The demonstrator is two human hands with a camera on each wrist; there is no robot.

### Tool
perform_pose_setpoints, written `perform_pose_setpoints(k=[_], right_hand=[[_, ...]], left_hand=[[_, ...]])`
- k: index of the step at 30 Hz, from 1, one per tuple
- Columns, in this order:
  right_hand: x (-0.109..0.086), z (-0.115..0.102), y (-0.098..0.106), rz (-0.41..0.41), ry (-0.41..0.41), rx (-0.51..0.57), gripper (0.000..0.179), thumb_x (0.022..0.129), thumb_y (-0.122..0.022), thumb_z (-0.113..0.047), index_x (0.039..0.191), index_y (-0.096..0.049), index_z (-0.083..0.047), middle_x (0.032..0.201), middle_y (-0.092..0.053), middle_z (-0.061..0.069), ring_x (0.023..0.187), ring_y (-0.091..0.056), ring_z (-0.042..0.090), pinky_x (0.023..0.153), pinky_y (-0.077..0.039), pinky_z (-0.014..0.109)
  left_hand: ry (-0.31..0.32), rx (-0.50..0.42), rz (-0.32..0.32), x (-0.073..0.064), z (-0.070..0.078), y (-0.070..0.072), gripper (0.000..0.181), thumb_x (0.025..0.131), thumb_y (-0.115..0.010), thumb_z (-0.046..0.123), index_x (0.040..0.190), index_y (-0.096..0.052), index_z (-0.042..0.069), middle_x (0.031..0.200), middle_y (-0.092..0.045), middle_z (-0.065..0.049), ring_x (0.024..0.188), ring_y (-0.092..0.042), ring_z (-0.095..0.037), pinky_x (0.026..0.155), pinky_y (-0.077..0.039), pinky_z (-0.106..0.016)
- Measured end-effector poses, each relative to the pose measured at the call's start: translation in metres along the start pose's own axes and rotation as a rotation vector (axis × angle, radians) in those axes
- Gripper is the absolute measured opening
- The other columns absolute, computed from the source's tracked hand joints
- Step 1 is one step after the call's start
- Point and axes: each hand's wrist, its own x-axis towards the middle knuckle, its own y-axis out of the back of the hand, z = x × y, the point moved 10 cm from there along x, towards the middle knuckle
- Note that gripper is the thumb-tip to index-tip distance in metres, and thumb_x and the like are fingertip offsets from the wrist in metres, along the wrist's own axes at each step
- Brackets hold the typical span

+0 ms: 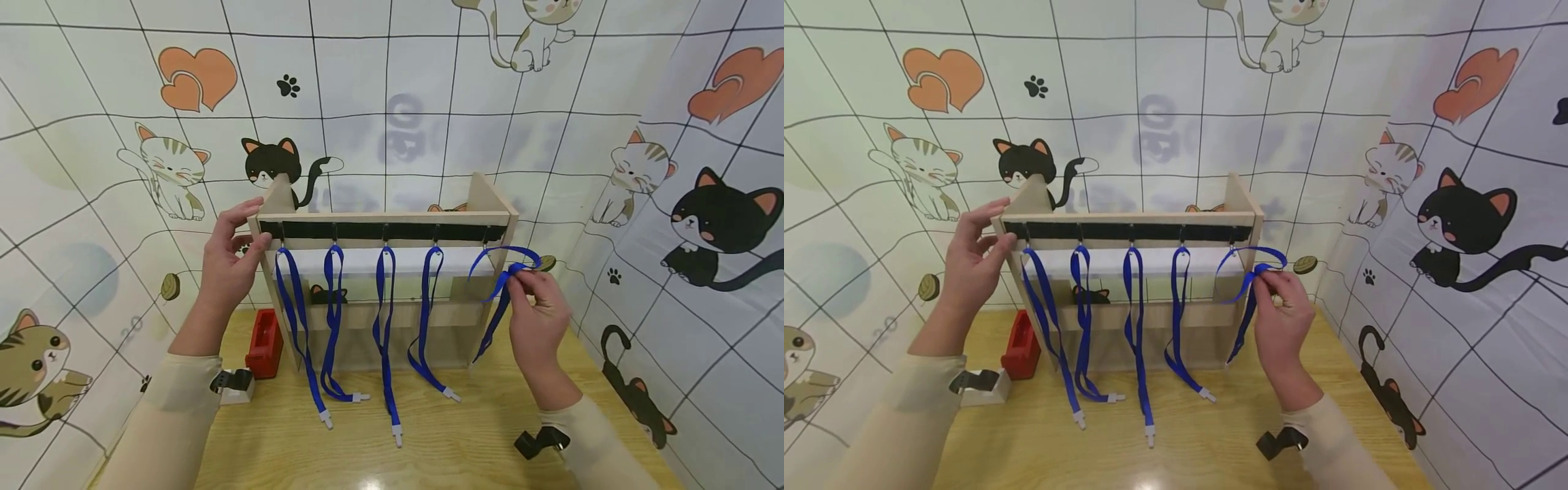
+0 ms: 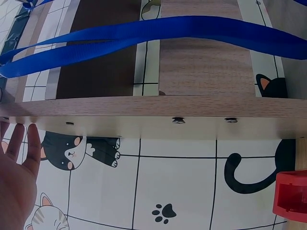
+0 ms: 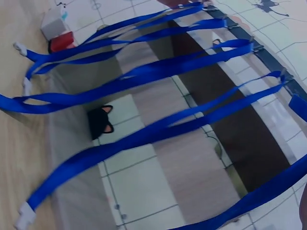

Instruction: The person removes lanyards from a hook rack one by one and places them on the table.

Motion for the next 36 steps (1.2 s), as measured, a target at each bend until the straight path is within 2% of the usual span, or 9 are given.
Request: perform_pose_setpoints(k=[4, 7, 9, 16, 22, 26, 33, 36], right_hand=[[0.02, -0.003, 0.008, 0.003, 0.018, -0.012, 0.008, 0.098, -0.076, 0.012, 0.104, -0.081, 0.01, 0.101, -0.076, 0.02, 0.088, -0.068, 0.004, 0.08, -0.055, 0.014], [0.034, -0.007, 0.013, -0.004, 0.01, -0.025, 0.008, 0.1, -0.077, 0.007, 0.106, -0.081, 0.007, 0.103, -0.078, 0.015, 0.088, -0.07, 0.005, 0.079, -0.055, 0.014], [0.043, -0.012, 0.014, -0.02, 0.009, -0.025, 0.009, 0.101, -0.078, 0.004, 0.109, -0.081, 0.005, 0.104, -0.079, 0.012, 0.088, -0.07, 0.006, 0.078, -0.055, 0.015], [0.07, -0.028, 0.016, -0.08, 0.06, 0.011, 0.011, 0.102, -0.076, 0.005, 0.111, -0.081, 0.007, 0.104, -0.079, 0.017, 0.085, -0.073, 0.01, 0.076, -0.058, 0.016], [0.088, -0.031, 0.028, -0.017, 0.084, 0.023, 0.012, 0.101, -0.077, 0.006, 0.11, -0.083, 0.005, 0.101, -0.079, 0.015, 0.082, -0.07, 0.009, 0.078, -0.056, 0.018], [0.097, -0.031, 0.034, 0.033, 0.076, 0.061, 0.011, 0.101, -0.076, 0.006, 0.11, -0.081, 0.009, 0.101, -0.079, 0.012, 0.083, -0.069, 0.01, 0.079, -0.056, 0.02], [0.104, -0.033, 0.046, 0.111, -0.021, 0.064, 0.014, 0.103, -0.077, -0.003, 0.113, -0.083, 0.006, 0.104, -0.079, 0.01, 0.087, -0.072, 0.013, 0.084, -0.059, 0.019], [0.109, -0.032, 0.051, 0.128, -0.027, 0.076, 0.014, 0.103, -0.078, -0.003, 0.112, -0.083, 0.005, 0.103, -0.079, 0.01, 0.086, -0.072, 0.013, 0.082, -0.058, 0.02]], left_hand=[[0.003, 0.01, -0.001, 0.0, -0.001, 0.0, 0.051, 0.107, -0.072, 0.005, 0.155, -0.056, 0.013, 0.164, -0.056, 0.003, 0.14, -0.055, -0.016, 0.103, -0.051, -0.022], [0.003, 0.014, -0.004, -0.001, -0.001, 0.0, 0.051, 0.107, -0.072, 0.006, 0.155, -0.056, 0.014, 0.165, -0.055, 0.004, 0.142, -0.055, -0.016, 0.103, -0.051, -0.022], [0.001, 0.014, -0.003, -0.001, -0.001, 0.0, 0.051, 0.107, -0.072, 0.006, 0.155, -0.056, 0.014, 0.165, -0.055, 0.004, 0.142, -0.055, -0.017, 0.103, -0.051, -0.022], [-0.001, 0.007, -0.001, 0.0, -0.001, 0.001, 0.05, 0.107, -0.071, 0.006, 0.155, -0.057, 0.013, 0.165, -0.055, 0.004, 0.141, -0.055, -0.017, 0.103, -0.051, -0.023], [-0.001, 0.008, -0.005, 0.0, -0.001, 0.0, 0.05, 0.107, -0.071, 0.005, 0.154, -0.057, 0.012, 0.165, -0.055, 0.004, 0.14, -0.056, -0.016, 0.103, -0.052, -0.023], [0.002, 0.01, 0.001, 0.0, -0.002, 0.001, 0.05, 0.107, -0.071, 0.005, 0.154, -0.057, 0.013, 0.165, -0.055, 0.004, 0.14, -0.056, -0.016, 0.103, -0.052, -0.023], [-0.004, 0.009, -0.001, -0.001, -0.002, 0.0, 0.051, 0.107, -0.071, 0.004, 0.155, -0.057, 0.013, 0.165, -0.056, 0.004, 0.141, -0.055, -0.015, 0.103, -0.051, -0.022], [-0.003, 0.011, -0.001, -0.001, -0.003, 0.0, 0.051, 0.107, -0.071, 0.004, 0.155, -0.057, 0.013, 0.165, -0.056, 0.004, 0.139, -0.056, -0.015, 0.102, -0.052, -0.022]])
